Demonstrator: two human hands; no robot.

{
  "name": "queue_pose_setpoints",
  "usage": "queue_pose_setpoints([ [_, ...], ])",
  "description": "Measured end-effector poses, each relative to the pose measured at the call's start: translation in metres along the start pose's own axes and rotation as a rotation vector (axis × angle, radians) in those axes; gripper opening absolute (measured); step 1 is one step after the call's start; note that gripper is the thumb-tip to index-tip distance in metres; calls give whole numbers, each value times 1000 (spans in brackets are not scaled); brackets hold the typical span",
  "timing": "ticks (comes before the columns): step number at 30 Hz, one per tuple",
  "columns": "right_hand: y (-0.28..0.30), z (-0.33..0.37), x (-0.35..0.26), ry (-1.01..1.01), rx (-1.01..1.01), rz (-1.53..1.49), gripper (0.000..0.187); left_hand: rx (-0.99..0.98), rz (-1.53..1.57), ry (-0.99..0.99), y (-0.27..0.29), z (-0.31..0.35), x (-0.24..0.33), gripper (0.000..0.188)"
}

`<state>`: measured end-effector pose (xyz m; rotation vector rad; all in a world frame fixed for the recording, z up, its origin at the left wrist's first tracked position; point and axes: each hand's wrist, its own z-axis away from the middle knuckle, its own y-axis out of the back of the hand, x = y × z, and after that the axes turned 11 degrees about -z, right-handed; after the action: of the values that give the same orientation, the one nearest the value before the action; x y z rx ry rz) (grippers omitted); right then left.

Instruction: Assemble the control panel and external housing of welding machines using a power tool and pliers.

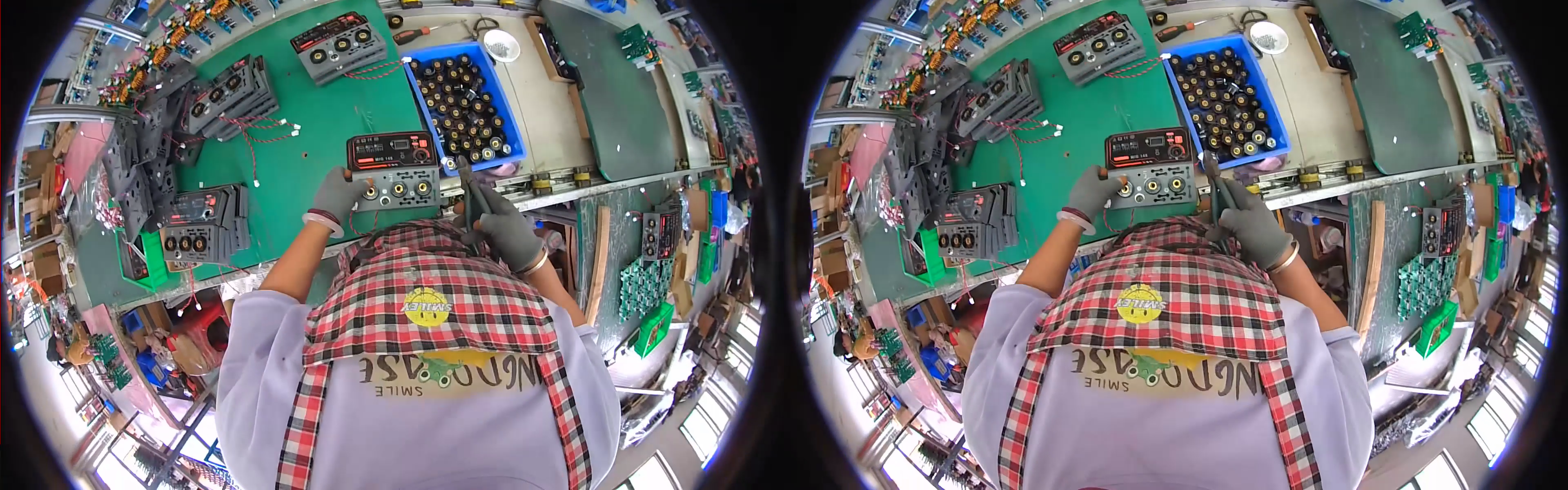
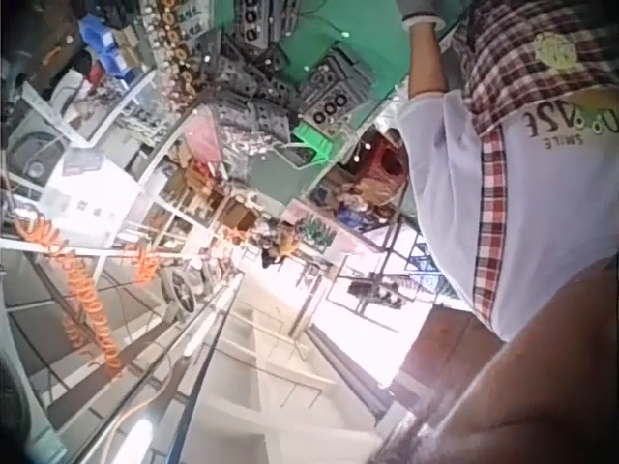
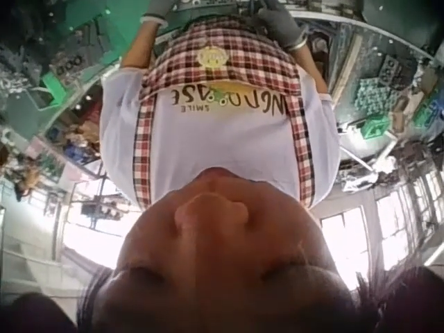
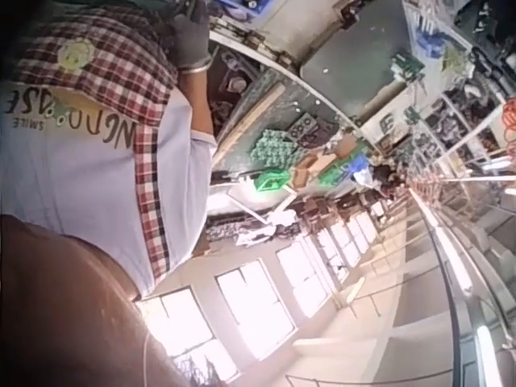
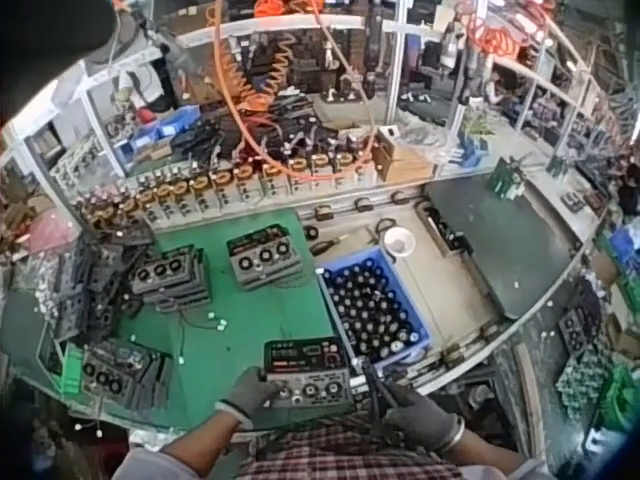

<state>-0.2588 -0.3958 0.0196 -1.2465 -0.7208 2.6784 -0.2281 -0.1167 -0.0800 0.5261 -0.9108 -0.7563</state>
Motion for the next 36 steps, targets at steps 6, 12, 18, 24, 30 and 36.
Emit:
queue_pose_setpoints([
  [6,37,-34,31,100,107,155,50,-28,-8,103,-2,2,2,59],
  [12,62,-90,93,224,49,677,50,16,0,24,-16,1,-17,61],
  [18,22,-56,41,123,-2,308,60,90,437,-109,11,36,23,52],
  [24,-8,-29,-13,405,108,77,60,232,832,-301,36,57,69,48],
  [30,-20,-7,-48,508,129,208,61,263,999,-461,55,66,98,41],
  [36,-18,-5,-58,588,75,140,58,397,845,-554,58,59,106,38],
])
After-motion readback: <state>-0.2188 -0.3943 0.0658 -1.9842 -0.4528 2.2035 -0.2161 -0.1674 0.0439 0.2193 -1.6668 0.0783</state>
